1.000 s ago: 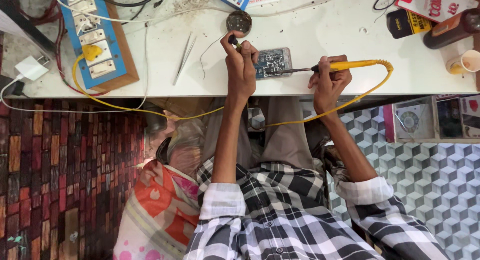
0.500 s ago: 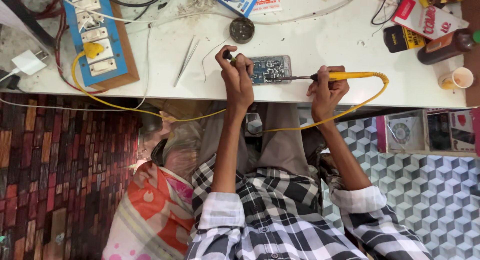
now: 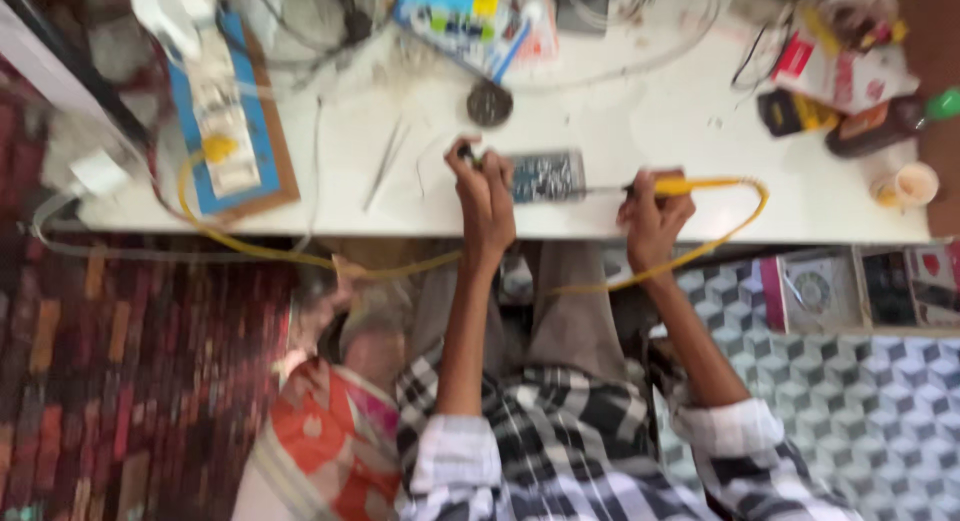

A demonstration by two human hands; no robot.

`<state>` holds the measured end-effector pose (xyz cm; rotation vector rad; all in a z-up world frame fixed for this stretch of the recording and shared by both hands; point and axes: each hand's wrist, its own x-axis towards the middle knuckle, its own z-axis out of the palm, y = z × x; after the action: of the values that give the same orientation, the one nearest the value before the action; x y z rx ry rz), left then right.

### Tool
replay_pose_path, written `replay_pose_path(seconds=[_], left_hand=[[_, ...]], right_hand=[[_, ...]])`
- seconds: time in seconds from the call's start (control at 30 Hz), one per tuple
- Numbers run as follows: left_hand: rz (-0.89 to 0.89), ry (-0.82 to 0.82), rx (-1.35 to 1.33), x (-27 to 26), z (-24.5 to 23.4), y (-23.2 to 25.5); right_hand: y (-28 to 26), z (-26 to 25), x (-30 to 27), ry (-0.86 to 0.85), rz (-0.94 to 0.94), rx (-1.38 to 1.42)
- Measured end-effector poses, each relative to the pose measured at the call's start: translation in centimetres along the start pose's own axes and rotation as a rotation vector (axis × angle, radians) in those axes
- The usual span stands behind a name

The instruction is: The person uses a soldering iron and solder wire to apply solder to multiple points on a small circuit board placed on a cluttered workbench. The person repeatedly melts solder onto the board while holding the components steady.

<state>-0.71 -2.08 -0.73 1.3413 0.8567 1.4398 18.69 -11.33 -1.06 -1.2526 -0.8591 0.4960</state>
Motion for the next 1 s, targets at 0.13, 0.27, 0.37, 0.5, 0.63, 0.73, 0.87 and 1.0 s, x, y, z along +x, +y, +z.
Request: replay_pose_path(seconds=[0.13, 0.27, 0.37, 0.5, 0.63, 0.73, 0.87, 1.0], left_hand=[[0.006, 0.005, 0.048, 0.1, 0.0, 0.6], [0.026, 0.011, 0.016, 0.0, 0.0, 0.7], [0.023, 0.005, -0.003, 0.2, 0.2, 0.8], [0.018, 0.013, -0.002, 0.0, 0.2, 1.1], [0.000, 0.024, 0.022, 0.3, 0.2, 1.4], [-0.005, 0.023, 0.013, 0.0, 0.2, 1.4], [0.008, 0.028, 0.041, 0.1, 0.2, 1.5], [0.030, 0.024, 0.030, 0.2, 0.1, 1.6]], right_hand=[[-0.3, 0.2, 0.0, 0.050, 0.037, -0.046], [-0.5, 0.4, -0.1, 0.036, 0.050, 0.035], [-0.5, 0.5, 0.0, 0.030, 0.048, 0.045], [-0.6, 0.5, 0.0, 0.026, 0.042, 0.055], [-0.6, 0.7, 0.3, 0.027, 0.037, 0.059], [-0.6, 0.6, 0.1, 0.029, 0.056, 0.078], [-0.8, 0.6, 0.2, 0.021, 0.036, 0.060], [-0.8, 0.7, 0.2, 0.014, 0.038, 0.061]])
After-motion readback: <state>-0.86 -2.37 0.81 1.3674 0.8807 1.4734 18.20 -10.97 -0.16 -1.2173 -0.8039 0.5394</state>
